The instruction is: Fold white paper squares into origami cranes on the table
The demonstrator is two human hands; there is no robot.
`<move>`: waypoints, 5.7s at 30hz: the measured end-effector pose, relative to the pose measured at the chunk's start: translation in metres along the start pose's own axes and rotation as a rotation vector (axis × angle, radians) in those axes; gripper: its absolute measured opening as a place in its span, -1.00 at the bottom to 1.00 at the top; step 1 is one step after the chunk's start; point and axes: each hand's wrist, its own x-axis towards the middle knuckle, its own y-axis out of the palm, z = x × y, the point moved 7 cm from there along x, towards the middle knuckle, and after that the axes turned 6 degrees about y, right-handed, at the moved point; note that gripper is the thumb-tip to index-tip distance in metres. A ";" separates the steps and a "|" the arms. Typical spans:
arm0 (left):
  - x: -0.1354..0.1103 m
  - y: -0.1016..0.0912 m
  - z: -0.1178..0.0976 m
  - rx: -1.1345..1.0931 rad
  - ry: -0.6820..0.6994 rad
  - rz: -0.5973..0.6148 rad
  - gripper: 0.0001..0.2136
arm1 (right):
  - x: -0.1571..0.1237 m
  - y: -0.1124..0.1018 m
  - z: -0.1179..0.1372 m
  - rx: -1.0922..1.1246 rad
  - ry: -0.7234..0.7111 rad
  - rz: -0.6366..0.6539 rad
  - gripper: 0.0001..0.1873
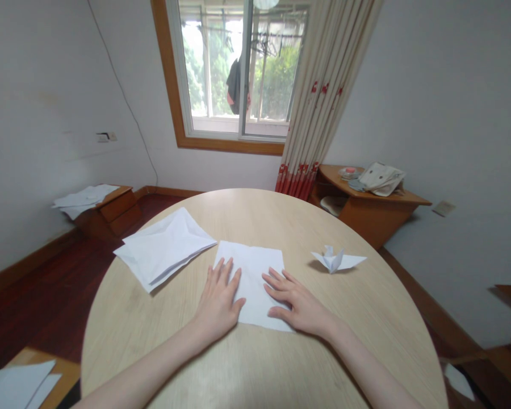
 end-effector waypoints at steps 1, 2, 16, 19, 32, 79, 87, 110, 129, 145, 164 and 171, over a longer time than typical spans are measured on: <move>0.000 0.000 0.001 0.007 -0.003 -0.002 -0.50 | 0.000 -0.001 0.001 0.002 -0.005 -0.004 -0.48; 0.001 -0.001 0.001 0.013 -0.005 -0.001 -0.51 | 0.000 -0.001 0.002 0.001 -0.009 -0.006 -0.51; 0.004 -0.009 0.010 0.026 -0.022 -0.082 -0.59 | -0.003 -0.003 0.013 0.045 -0.094 -0.001 -0.74; 0.004 -0.010 0.011 0.048 -0.023 -0.093 -0.61 | -0.003 -0.003 0.018 0.055 -0.101 0.023 -0.76; 0.003 -0.010 0.008 -0.024 0.012 -0.133 -0.65 | -0.005 0.002 0.026 0.074 -0.087 0.077 -0.69; 0.004 -0.004 -0.014 -0.446 0.327 0.233 -0.83 | -0.010 0.006 0.012 0.202 0.019 0.321 -0.38; 0.008 -0.001 -0.002 -0.459 0.209 0.223 -0.86 | -0.016 -0.005 0.021 0.399 0.037 0.429 -0.11; 0.008 -0.003 0.000 -0.445 0.173 0.240 -0.78 | -0.007 -0.025 -0.033 0.685 0.342 -0.175 -0.60; 0.004 -0.004 -0.028 -0.261 0.232 0.206 -0.86 | -0.010 -0.028 0.000 -0.211 0.100 -0.695 -0.57; -0.002 -0.011 -0.037 -0.387 0.291 0.240 -0.91 | -0.005 -0.010 0.006 -0.361 0.119 -0.561 -0.66; -0.006 -0.005 -0.032 -0.238 0.403 0.267 -0.66 | -0.002 -0.010 0.017 -0.373 0.055 -0.516 -0.83; -0.007 -0.006 -0.036 -0.208 0.416 0.297 -0.66 | 0.003 -0.009 0.018 -0.350 0.053 -0.511 -0.87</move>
